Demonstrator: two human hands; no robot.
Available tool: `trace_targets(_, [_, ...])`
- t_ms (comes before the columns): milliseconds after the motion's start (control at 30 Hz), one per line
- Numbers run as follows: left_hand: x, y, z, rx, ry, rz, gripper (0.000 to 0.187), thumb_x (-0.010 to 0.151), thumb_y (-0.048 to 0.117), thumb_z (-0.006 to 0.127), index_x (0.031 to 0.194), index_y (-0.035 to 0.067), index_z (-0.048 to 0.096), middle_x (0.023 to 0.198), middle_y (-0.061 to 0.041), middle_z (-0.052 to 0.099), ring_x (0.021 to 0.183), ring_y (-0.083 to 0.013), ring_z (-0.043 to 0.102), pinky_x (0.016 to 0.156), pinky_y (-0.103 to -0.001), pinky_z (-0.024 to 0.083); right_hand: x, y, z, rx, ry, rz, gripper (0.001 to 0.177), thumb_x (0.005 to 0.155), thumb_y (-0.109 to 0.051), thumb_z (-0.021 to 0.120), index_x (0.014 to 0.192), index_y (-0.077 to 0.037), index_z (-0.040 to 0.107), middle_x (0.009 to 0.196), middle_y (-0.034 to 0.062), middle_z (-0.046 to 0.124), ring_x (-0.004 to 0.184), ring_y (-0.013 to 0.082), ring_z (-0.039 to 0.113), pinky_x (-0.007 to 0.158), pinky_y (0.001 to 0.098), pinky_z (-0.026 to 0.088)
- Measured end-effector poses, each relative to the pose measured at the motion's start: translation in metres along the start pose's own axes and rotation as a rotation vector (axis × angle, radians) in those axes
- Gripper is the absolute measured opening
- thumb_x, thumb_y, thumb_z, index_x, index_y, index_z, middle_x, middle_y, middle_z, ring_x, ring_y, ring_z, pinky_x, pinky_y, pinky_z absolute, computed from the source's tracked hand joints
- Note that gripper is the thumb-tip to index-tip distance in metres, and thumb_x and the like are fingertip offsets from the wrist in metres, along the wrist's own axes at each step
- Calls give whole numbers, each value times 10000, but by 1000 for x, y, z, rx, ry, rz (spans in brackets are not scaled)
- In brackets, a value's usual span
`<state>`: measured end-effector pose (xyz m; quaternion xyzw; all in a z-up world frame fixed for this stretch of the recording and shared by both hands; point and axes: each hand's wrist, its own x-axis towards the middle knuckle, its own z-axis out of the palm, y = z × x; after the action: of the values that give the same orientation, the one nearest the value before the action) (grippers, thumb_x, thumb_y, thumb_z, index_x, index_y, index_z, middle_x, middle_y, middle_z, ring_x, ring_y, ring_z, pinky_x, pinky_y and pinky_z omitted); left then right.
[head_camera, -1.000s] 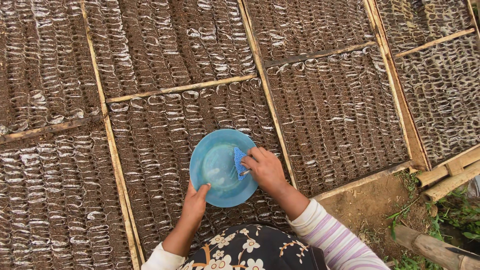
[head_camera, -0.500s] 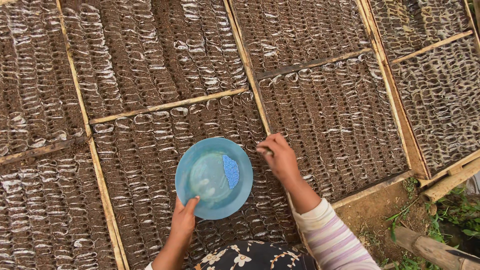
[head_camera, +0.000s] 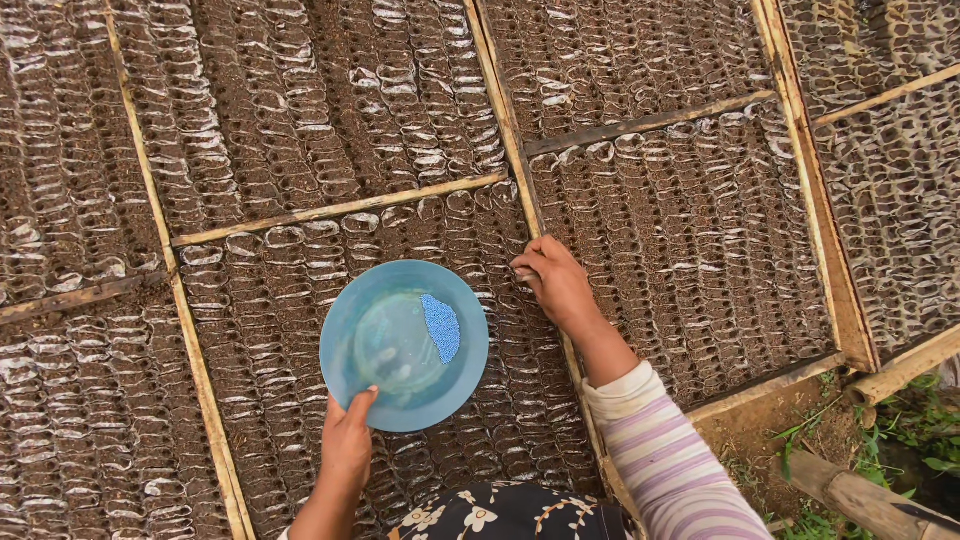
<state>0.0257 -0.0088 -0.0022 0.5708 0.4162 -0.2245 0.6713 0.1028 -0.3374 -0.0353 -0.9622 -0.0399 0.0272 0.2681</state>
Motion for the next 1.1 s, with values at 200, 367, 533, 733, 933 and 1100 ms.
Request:
trace_targets(200, [-5, -1, -1, 46, -7, 25, 664, 798, 150, 569, 1444, 93, 430, 1340, -117, 583, 1196, -253, 546, 1064, -350, 409, 0, 9, 9, -9, 8, -58, 242, 810, -45, 732, 1031, -144, 729, 1068, 33, 583, 1011, 240, 595, 869, 368, 508])
trace_targets(367, [1, -13, -7, -32, -38, 77, 616, 817, 112, 557, 1422, 83, 442, 1322, -121, 590, 1162, -239, 554, 1022, -347, 431, 0, 7, 9, -14, 12, -75, 218, 821, -42, 725, 1018, -133, 742, 1036, 34, 590, 964, 242, 590, 795, 368, 511])
trace_targets(533, [-2, -12, -10, -29, -47, 81, 612, 819, 109, 559, 1420, 78, 445, 1313, -124, 595, 1160, -246, 560, 1023, -347, 430, 0, 9, 9, 24, 10, -43, 234, 815, -28, 728, 1008, -158, 751, 1029, 5, 590, 947, 219, 591, 788, 355, 519])
trace_targets(733, [-3, -12, -13, -30, -37, 47, 642, 806, 125, 575, 1434, 104, 442, 1323, -112, 592, 1166, -241, 560, 1034, -346, 433, -4, 3, 4, 103, -57, 135, 220, 832, -67, 748, 995, -215, 750, 1036, -37, 570, 916, 157, 626, 802, 321, 541])
trace_targets(933, [-8, -13, -15, -45, -36, 56, 641, 799, 127, 582, 1425, 98, 447, 1307, -124, 601, 1141, -253, 575, 1014, -353, 449, -3, -10, -6, 126, -175, 300, 188, 882, -106, 683, 1049, -173, 740, 1078, -33, 544, 956, 130, 616, 1063, 256, 461])
trace_targets(1100, [-5, -21, -19, -78, -86, 78, 611, 822, 102, 570, 1423, 112, 457, 1279, -118, 603, 1115, -251, 571, 991, -363, 456, -4, -10, -7, 115, -150, 206, 194, 865, -157, 723, 1056, -163, 750, 1034, -31, 550, 915, 118, 601, 979, 282, 540])
